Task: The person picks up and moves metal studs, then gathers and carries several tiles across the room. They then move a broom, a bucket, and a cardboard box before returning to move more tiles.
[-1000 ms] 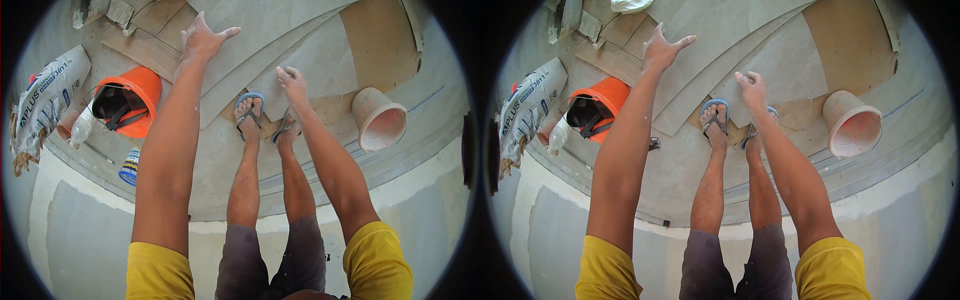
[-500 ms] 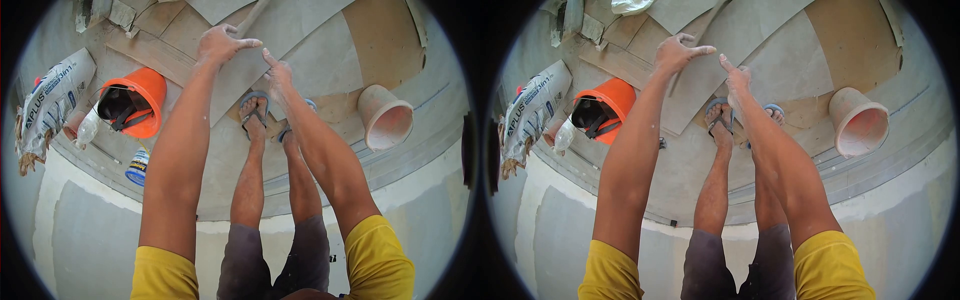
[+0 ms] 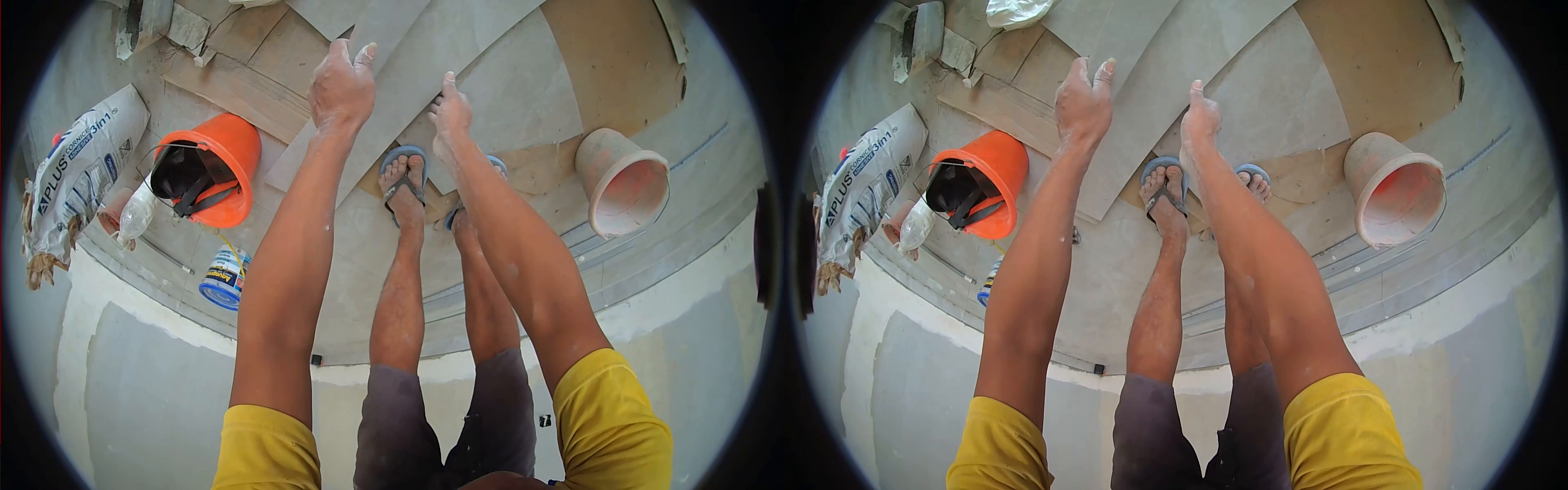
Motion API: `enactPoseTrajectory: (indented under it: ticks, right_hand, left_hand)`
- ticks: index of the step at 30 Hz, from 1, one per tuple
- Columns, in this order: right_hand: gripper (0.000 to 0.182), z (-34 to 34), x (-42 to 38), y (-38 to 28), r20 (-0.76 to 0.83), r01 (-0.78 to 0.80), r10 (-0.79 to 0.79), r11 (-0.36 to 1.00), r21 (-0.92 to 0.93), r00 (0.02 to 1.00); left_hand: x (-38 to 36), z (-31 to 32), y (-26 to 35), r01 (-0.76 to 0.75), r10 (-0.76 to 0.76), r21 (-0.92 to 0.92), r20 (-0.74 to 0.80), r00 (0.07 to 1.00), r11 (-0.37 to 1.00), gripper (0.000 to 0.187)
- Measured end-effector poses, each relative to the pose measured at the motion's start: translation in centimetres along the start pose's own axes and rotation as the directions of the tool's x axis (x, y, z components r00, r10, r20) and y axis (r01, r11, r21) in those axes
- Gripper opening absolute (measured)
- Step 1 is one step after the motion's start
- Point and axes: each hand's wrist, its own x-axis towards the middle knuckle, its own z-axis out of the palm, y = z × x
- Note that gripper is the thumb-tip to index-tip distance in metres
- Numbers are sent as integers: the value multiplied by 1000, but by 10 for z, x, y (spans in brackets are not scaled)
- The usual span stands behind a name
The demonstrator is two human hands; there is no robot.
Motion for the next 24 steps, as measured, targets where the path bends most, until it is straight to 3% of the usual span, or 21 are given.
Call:
enactPoseTrajectory:
  ticks: [4, 7, 10, 14, 16, 17, 19, 23, 24]
  right_hand:
    - [81, -3, -6, -12, -35, 52, -47, 989, 140, 998]
    - [81, -6, -6, -15, -31, 89, -85, 980, 179, 996]
    - [82, -1, -15, -20, -24, 95, -92, 980, 173, 995]
    - [81, 4, -13, -10, 73, 139, -159, 963, 232, 984]
    - [76, 13, -17, -1, -125, 295, -278, 942, 159, 953]
    - [76, 17, -14, 4, -125, 293, -275, 943, 159, 953]
    - [72, 25, -8, 15, -385, 378, -433, 901, -213, 815]
    - [76, 25, -14, 13, -253, 436, -455, 891, -130, 854]
    - [77, 26, -14, 10, -248, 374, -438, 888, -267, 864]
  left_hand:
    - [-13, 18, -7, 141, -117, -205, 124, 985, 969, 40]
    - [-18, 34, -11, 161, -113, -274, 183, 976, 948, 42]
    - [-27, 53, -19, 96, -72, -291, 92, 993, 952, 44]
    - [-52, 57, -30, 110, -71, -295, 138, 988, 949, 44]
    - [-69, 56, -37, 101, -34, -303, 219, 975, 948, 44]
    - [-75, 57, -40, 104, -36, -302, 221, 975, 948, 44]
    - [-84, 61, -46, 11, 23, -213, 158, 987, 977, 36]
    - [-77, 53, -40, 69, -37, -203, 161, 986, 977, 36]
    - [-74, 48, -40, 27, -12, -151, 100, 995, 988, 37]
